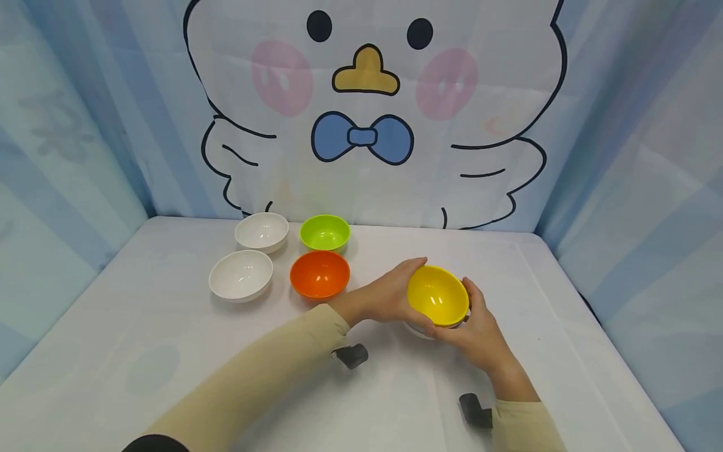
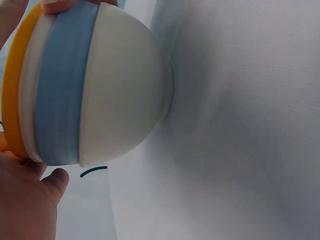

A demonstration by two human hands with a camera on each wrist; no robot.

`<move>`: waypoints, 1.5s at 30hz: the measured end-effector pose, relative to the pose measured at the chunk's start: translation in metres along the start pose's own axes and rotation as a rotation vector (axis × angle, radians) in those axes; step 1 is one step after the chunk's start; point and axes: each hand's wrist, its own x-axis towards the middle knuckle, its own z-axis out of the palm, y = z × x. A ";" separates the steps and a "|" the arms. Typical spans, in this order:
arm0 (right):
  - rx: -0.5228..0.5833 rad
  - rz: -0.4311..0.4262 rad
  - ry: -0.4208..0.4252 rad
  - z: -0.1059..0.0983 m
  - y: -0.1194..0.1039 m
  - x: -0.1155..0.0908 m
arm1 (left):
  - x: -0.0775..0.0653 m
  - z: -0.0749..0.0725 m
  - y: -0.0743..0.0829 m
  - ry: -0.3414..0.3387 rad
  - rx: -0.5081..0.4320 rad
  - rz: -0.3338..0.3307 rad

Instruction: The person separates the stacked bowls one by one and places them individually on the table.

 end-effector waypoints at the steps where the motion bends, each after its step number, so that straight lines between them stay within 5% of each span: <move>1: 0.002 -0.003 0.000 0.000 0.000 0.000 | 0.001 0.001 -0.001 -0.001 -0.002 -0.006; 17: 0.013 -0.001 -0.026 -0.003 0.004 -0.001 | 0.007 0.007 0.000 -0.018 0.027 -0.012; 33: 0.018 0.000 -0.018 -0.001 0.005 0.001 | 0.005 0.007 -0.001 0.050 0.075 -0.005; 39: 0.055 -0.046 -0.007 -0.001 0.005 0.001 | 0.004 0.002 0.000 0.094 0.029 0.038; 45: 0.047 -0.068 -0.004 -0.001 0.005 0.001 | 0.001 -0.005 0.004 0.133 -0.021 0.013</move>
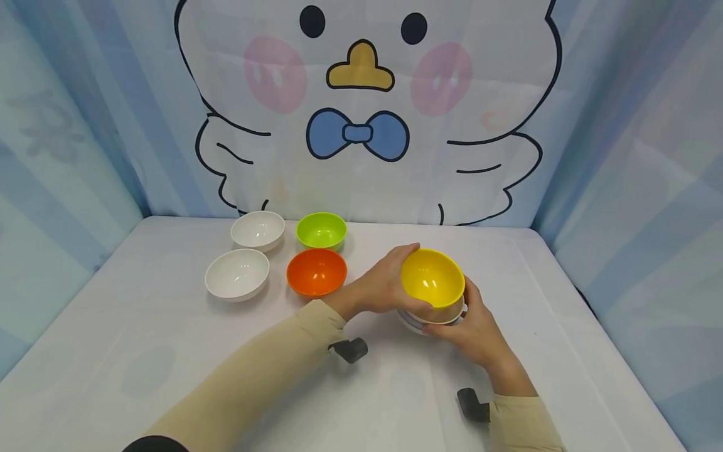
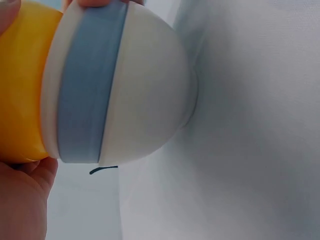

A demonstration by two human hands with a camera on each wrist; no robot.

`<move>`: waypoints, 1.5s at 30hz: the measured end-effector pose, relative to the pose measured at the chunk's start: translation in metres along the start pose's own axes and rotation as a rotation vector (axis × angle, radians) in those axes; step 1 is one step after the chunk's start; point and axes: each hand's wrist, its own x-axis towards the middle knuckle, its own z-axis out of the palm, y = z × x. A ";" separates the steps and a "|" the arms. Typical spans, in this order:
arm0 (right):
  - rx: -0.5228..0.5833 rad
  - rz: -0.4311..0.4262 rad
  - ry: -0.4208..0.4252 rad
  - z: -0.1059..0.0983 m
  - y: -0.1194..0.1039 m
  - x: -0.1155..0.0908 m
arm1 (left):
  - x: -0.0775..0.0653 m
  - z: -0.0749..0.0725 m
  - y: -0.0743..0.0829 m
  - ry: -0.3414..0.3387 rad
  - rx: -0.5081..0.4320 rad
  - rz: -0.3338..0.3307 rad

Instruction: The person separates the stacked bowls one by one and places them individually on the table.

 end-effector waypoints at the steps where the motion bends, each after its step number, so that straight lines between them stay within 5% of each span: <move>1: -0.001 -0.002 0.000 0.000 0.000 0.000 | 0.000 -0.001 0.001 0.004 -0.004 -0.005; 23: -0.056 0.103 -0.022 0.001 -0.005 0.003 | -0.033 -0.054 -0.001 0.153 -0.023 -0.028; 35: -0.036 0.055 -0.008 0.000 -0.005 0.001 | -0.075 -0.096 -0.019 0.220 0.014 -0.088; 45: -0.023 0.038 -0.003 0.000 -0.003 0.002 | -0.114 -0.117 -0.033 0.286 0.002 -0.094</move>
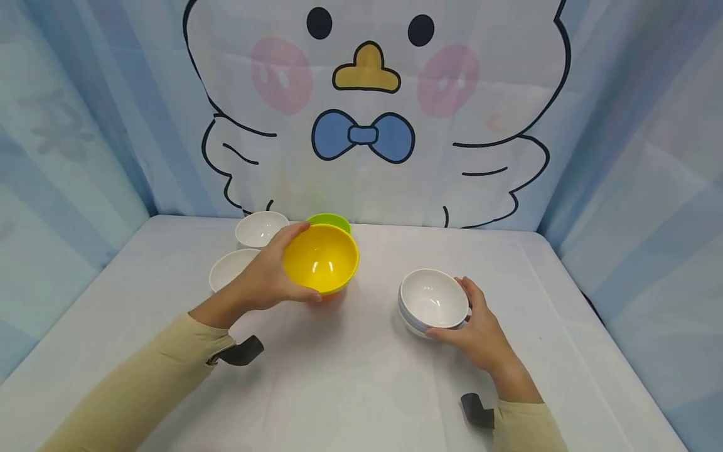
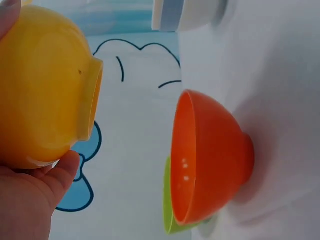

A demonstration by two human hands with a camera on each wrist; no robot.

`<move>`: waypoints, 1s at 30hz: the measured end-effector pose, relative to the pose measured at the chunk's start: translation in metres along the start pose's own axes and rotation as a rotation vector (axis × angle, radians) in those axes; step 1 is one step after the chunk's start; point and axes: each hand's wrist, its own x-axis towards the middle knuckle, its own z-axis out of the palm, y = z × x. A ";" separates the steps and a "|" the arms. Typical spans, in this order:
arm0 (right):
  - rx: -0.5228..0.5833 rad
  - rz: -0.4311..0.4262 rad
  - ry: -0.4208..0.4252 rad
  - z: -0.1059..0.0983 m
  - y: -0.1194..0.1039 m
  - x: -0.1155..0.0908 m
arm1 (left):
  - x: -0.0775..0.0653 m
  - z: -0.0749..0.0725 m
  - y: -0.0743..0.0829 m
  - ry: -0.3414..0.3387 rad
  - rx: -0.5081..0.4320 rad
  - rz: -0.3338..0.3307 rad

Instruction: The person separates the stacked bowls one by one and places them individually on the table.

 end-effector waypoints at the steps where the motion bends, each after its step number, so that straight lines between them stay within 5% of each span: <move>1: 0.002 0.002 0.000 0.000 0.000 0.000 | -0.003 -0.002 -0.002 0.004 0.003 -0.007; 20: -0.018 -0.007 -0.024 -0.001 -0.001 0.001 | -0.077 -0.067 -0.043 0.122 0.070 -0.182; 30: -0.023 0.006 -0.022 -0.002 -0.002 0.000 | -0.112 -0.072 -0.061 0.140 0.086 -0.244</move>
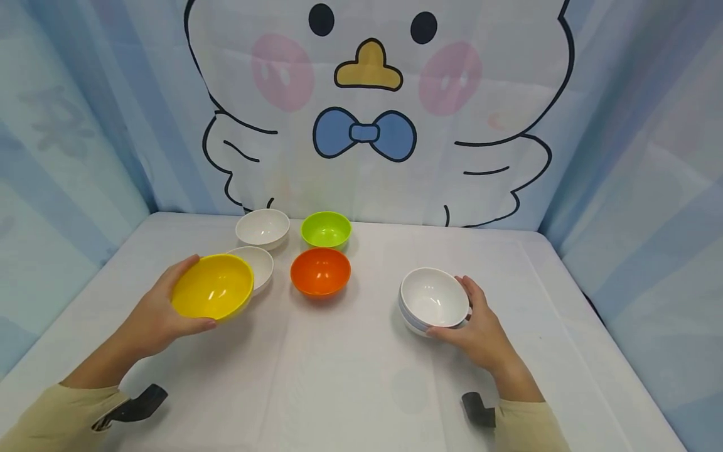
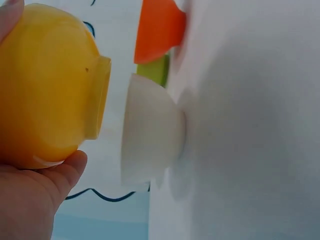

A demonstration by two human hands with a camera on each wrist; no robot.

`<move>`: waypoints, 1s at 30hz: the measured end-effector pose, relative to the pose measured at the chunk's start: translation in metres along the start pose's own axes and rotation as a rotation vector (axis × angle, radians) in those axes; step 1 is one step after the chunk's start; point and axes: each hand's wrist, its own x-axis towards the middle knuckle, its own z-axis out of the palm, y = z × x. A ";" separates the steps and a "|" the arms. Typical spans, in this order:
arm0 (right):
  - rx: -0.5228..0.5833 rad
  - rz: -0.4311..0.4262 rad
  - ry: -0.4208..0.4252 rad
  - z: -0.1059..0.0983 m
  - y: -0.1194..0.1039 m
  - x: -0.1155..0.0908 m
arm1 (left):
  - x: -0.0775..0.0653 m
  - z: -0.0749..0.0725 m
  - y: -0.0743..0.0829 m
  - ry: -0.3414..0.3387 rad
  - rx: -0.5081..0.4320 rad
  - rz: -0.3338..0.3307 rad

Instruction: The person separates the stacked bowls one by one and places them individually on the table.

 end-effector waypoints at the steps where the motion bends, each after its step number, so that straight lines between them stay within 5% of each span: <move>1: 0.001 0.002 0.000 0.000 0.000 0.000 | -0.002 0.000 -0.002 0.001 0.005 -0.005; 17: 0.001 -0.002 0.004 0.000 -0.001 -0.001 | -0.022 0.011 -0.019 -0.046 0.040 -0.121; 30: 0.002 -0.001 0.006 0.000 0.000 -0.001 | -0.024 0.023 -0.024 -0.103 0.031 -0.103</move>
